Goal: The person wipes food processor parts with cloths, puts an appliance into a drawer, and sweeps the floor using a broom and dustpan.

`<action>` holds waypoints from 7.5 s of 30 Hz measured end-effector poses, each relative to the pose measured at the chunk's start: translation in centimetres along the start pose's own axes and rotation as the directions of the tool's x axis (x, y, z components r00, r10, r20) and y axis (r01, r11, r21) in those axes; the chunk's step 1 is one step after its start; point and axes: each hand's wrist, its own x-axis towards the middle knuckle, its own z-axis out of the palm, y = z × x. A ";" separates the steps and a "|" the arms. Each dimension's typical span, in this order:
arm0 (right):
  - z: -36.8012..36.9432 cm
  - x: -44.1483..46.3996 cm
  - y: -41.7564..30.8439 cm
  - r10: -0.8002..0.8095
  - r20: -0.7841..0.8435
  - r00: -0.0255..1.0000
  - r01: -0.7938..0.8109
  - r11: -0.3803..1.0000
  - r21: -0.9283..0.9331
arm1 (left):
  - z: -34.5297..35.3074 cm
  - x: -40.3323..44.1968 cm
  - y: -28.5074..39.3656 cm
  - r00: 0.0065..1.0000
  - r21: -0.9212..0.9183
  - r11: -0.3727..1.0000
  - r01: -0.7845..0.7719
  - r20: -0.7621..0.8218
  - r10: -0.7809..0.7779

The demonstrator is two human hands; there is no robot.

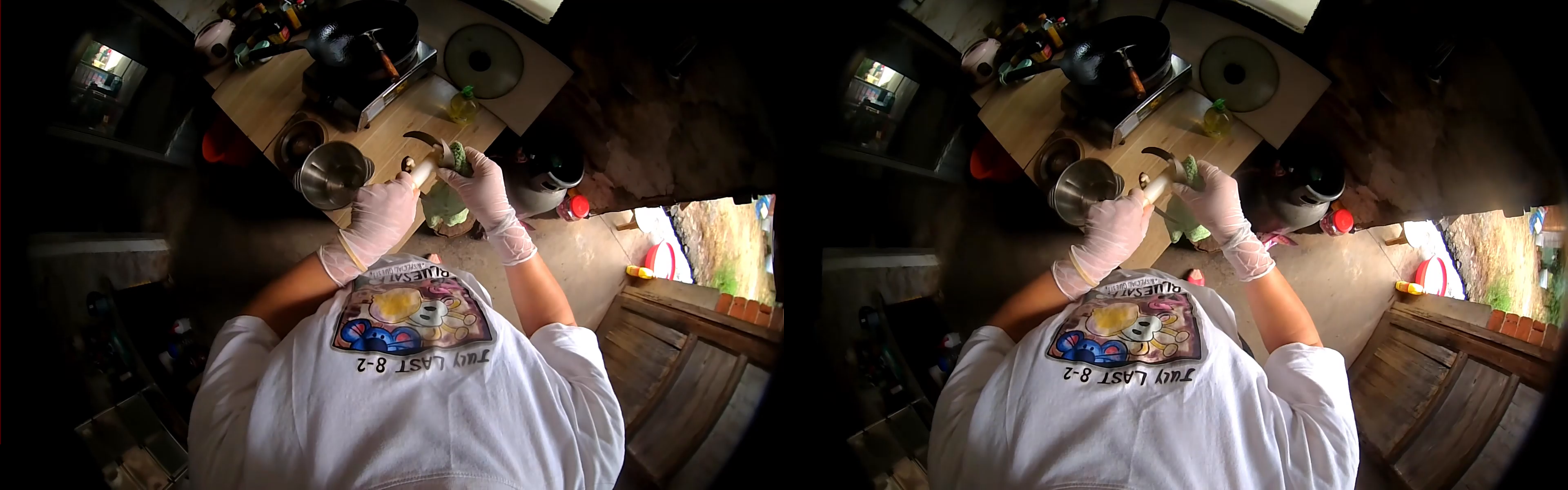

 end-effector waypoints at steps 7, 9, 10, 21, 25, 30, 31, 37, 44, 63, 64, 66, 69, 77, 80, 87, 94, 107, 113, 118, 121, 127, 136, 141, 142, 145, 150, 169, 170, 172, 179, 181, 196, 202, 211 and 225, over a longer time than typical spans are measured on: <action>0.8 -0.3 0.9 -0.032 -0.181 0.983 0.041 0.998 0.048 | -1.2 0.7 0.4 1.000 0.015 1.000 -0.011 -0.006 0.011; 0.8 -0.5 0.3 -0.012 -0.197 0.980 0.032 0.994 0.102 | -0.9 0.8 0.1 1.000 0.040 0.999 -0.030 -0.006 0.030; 0.5 -0.2 0.6 0.017 -0.148 0.989 0.001 0.992 0.126 | -0.5 0.8 0.0 0.999 0.041 0.998 -0.038 -0.005 0.038; -0.1 -0.8 1.6 -0.026 0.036 0.999 0.023 0.996 0.089 | -0.2 0.8 0.1 0.991 0.061 0.992 -0.112 0.074 0.108; 0.3 -0.7 2.0 -0.082 -0.079 0.993 0.081 0.997 -0.018 | 0.0 0.7 0.5 0.991 0.032 0.993 -0.115 0.076 0.112; 0.7 -0.7 1.4 -0.159 -0.155 0.975 0.105 0.946 -0.305 | 0.4 0.5 1.0 0.992 0.003 0.994 -0.109 0.065 0.108; 0.7 -0.6 1.4 -0.168 -0.167 0.972 0.104 0.936 -0.337 | 0.3 0.5 1.1 0.992 0.001 0.995 -0.098 0.079 0.098; -0.2 -0.4 -1.0 -0.123 -0.172 0.977 0.057 0.936 -0.347 | -0.2 0.4 0.1 0.979 -0.014 0.980 -0.197 0.045 0.197; -3.2 0.5 -0.2 -0.090 -0.271 0.958 0.057 0.990 -0.129 | 1.5 -1.8 -0.5 0.949 0.033 0.978 -0.205 0.251 0.190; -7.8 -4.7 6.0 0.238 -0.281 0.930 -0.128 0.924 0.360 | 12.6 -7.9 -19.3 0.517 -0.459 0.246 0.854 0.690 -0.506; -7.3 -4.8 5.9 0.233 -0.267 0.935 -0.138 0.933 0.333 | 12.8 -7.3 -19.0 0.492 -0.434 0.236 0.870 0.719 -0.491; -6.0 -5.1 5.5 0.265 -0.235 0.935 -0.176 0.924 0.341 | 13.6 -6.4 -18.7 0.469 -0.431 0.193 0.882 0.757 -0.454; -5.0 -5.2 5.3 0.295 -0.203 0.934 -0.224 0.923 0.314 | 15.5 -5.0 -18.6 0.436 -0.421 0.128 0.898 0.810 -0.393; -5.0 -7.3 6.3 0.380 -0.224 0.898 -0.309 0.904 0.295 | 19.0 -3.0 -20.1 0.429 -0.398 0.163 0.903 0.857 -0.287; -5.3 -8.2 7.1 0.448 -0.186 0.874 -0.404 0.885 0.232 | 16.7 -3.3 -21.1 0.441 -0.441 0.031 0.897 0.886 -0.146; 1.0 -6.7 8.4 0.620 0.030 0.784 -0.617 0.775 0.136 | 14.0 -8.3 -24.5 0.639 -0.519 -0.494 0.698 0.762 0.101; 17.1 2.2 9.9 0.730 0.390 0.562 -0.758 0.643 -0.111 | 14.5 -14.7 -25.9 0.732 -0.610 -0.617 0.498 0.677 -0.077; 19.5 1.5 9.8 0.668 0.500 0.552 -0.773 0.634 0.006 | 13.4 -20.5 -27.9 0.536 -0.548 -0.831 0.098 0.733 -0.420; 18.4 0.7 6.5 0.472 0.586 0.658 -0.654 0.745 0.134 | 11.9 -18.3 -27.9 0.548 -0.529 -0.844 0.088 0.733 -0.402; 18.0 0.7 5.7 0.464 0.526 0.713 -0.596 0.796 0.106 | 9.3 -15.5 -27.2 0.662 -0.527 -0.842 0.113 0.672 -0.332; 17.2 0.7 5.8 0.565 0.479 0.671 -0.667 0.742 0.059 | 6.6 -13.6 -25.8 0.677 -0.695 -0.678 0.240 0.621 -0.396; 17.8 0.8 9.3 0.583 0.261 0.770 -0.424 0.772 -0.474 | 4.5 -10.1 -20.0 0.690 -0.823 -0.181 0.538 0.554 -0.466; 18.2 1.2 11.3 0.723 0.321 0.611 -0.497 0.667 -0.555 | 14.6 -7.8 -15.1 0.451 -0.451 0.010 0.893 0.891 -0.055; 19.1 0.7 11.6 0.721 0.296 0.627 -0.479 0.656 -0.583 | 16.4 -6.5 -14.5 0.366 -0.337 0.267 0.903 0.929 -0.063; 19.4 0.7 12.0 0.720 0.297 0.628 -0.485 0.660 -0.574 | 16.1 -6.2 -14.5 0.337 -0.317 0.251 0.915 0.941 -0.038; 20.0 0.0 13.5 0.713 0.299 0.634 -0.491 0.670 -0.556 | 18.4 -6.6 -14.6 0.355 -0.346 0.260 0.902 0.935 0.014; 19.8 -1.2 14.9 0.684 0.344 0.644 -0.513 0.719 -0.470 | 21.8 -7.4 -14.2 0.414 -0.385 0.250 0.888 0.907 -0.074; 13.4 -6.9 15.1 0.677 0.470 0.566 -0.810 0.563 0.165 | 17.4 -7.2 -25.9 0.485 -0.628 -0.174 0.759 0.723 -0.493; 12.6 -7.5 15.6 0.690 0.457 0.562 -0.810 0.570 0.135 | 18.9 -7.4 -27.7 0.438 -0.593 -0.206 0.778 0.748 -0.499; 11.1 -8.1 16.0 0.749 0.426 0.507 -0.849 0.518 0.101 | 22.7 -7.6 -30.1 0.310 -0.507 -0.353 0.787 0.818 -0.484; 7.6 -9.8 14.1 0.823 0.287 0.490 -0.867 0.427 0.256 | 31.5 -4.7 -33.0 0.071 -0.359 -0.578 0.733 0.885 -0.460; 7.0 -10.2 13.1 0.817 0.237 0.526 -0.836 0.445 0.320 | 34.7 -5.0 -33.8 0.079 -0.352 -0.579 0.736 0.893 -0.442; 3.2 -8.3 9.6 0.573 0.213 0.792 -0.530 0.471 0.706 | 29.5 -5.3 -35.1 0.336 -0.272 -0.906 0.325 0.929 -0.158; 4.9 -1.1 1.6 0.309 0.161 0.937 -0.313 0.544 0.779 | 16.1 -6.7 -26.8 0.870 -0.041 -0.944 0.328 0.404 0.285; 7.9 1.0 -10.2 -0.082 0.160 0.984 -0.116 0.388 0.914 | 5.6 -6.6 -17.1 0.899 0.011 -0.919 0.395 0.201 0.389; 8.6 -0.1 -7.5 -0.333 0.202 0.921 -0.012 0.495 0.869 | -1.4 -4.0 -9.4 0.867 -0.191 -0.856 0.480 0.255 0.429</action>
